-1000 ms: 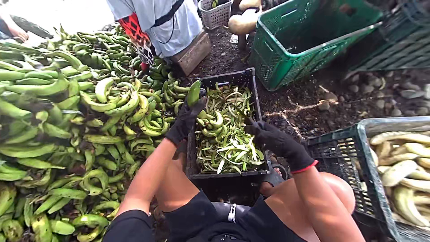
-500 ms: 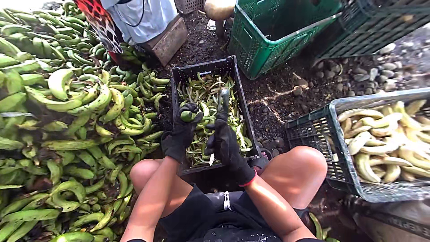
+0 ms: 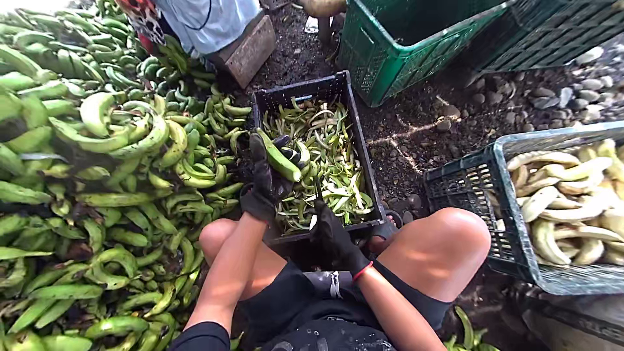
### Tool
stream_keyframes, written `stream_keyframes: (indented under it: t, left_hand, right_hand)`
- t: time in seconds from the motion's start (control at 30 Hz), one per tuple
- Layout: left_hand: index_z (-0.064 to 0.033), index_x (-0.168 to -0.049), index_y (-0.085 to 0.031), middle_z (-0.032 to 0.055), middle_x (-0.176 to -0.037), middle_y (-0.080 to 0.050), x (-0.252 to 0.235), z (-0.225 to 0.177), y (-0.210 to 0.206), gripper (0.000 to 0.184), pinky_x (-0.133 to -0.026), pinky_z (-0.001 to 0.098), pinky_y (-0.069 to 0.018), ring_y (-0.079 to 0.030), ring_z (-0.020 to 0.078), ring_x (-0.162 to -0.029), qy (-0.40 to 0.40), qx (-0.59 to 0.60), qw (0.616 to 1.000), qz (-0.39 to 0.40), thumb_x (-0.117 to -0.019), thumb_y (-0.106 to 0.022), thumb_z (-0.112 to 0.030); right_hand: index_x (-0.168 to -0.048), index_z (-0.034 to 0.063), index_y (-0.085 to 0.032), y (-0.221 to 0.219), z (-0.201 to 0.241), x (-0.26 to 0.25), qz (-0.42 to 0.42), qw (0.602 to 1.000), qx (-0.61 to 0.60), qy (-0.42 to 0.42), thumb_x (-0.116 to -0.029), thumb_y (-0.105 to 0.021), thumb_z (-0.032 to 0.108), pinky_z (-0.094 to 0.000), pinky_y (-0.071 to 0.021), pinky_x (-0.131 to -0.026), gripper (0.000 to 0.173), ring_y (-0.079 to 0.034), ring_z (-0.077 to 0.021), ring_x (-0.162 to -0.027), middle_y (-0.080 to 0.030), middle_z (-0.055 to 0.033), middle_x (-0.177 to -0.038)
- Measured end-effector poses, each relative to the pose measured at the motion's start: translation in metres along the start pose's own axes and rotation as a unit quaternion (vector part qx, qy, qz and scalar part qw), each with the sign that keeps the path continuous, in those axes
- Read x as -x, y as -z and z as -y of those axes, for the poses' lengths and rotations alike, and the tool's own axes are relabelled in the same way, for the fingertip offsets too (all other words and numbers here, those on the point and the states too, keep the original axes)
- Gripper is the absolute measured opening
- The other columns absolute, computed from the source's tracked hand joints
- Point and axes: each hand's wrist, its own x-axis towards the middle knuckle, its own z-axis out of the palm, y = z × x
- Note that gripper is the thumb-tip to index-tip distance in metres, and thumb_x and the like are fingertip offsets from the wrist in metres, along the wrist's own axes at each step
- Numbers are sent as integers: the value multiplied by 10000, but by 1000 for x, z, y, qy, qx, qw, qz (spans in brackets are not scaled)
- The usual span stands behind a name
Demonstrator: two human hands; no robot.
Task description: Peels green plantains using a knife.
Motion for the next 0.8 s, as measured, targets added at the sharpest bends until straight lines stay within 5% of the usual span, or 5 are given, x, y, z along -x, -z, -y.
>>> stream_keyframes:
  t: [0.13, 0.23, 0.37, 0.63, 0.8]
  left_hand:
    - [-269, -1376, -524, -45, -798, -672, 13, -2, -1, 621, -578, 242, -581, -666, 66, -651, -17, -141, 989, -35, -1052, -150, -645]
    - [-266, -1503, -423, -33, -1157, -649, 20, 0, 8, 569, -760, 291, -577, -641, 56, -894, -77, -297, 952, -26, -1076, -221, -584]
    - [-289, -1321, -557, 28, -905, -674, 30, 2, 17, 625, -590, 348, -556, -643, 147, -697, 7, -310, 948, -68, -990, -289, -747]
    - [-109, -1258, -567, 7, -937, -667, 13, 13, -10, 497, -693, 274, -574, -641, 76, -778, -27, -261, 964, -38, -1112, -179, -382]
    - [-192, -1365, -531, 64, -926, -657, 24, 11, 1, 624, -612, 386, -577, -645, 168, -721, 62, -325, 943, -39, -1076, -134, -576]
  right_hand:
    - [-1536, 86, -443, 22, 25, -9, -22, 986, 50, 159, -1052, -474, 433, -383, -467, -1096, 597, -592, -138, -1260, -625, -104, -1388]
    - [-1564, 230, -440, 35, 51, -19, -32, 945, 238, 223, -1028, -440, 555, -564, -487, -1002, 628, -644, -260, -1167, -692, -91, -1273]
    - [-1501, 435, -501, 34, 67, -11, -85, 894, 401, 181, -968, -509, 608, -646, -471, -856, 561, -574, -424, -1155, -634, -181, -1237]
    - [-1406, 331, -615, 32, 86, -49, -229, 884, 387, 131, -962, -514, 651, -707, -452, -902, 556, -564, -481, -1217, -631, -246, -1284]
    - [-1293, 203, -678, 58, 128, -64, -276, 902, 307, 122, -1021, -403, 625, -649, -447, -974, 573, -627, -377, -1170, -703, -170, -1174]
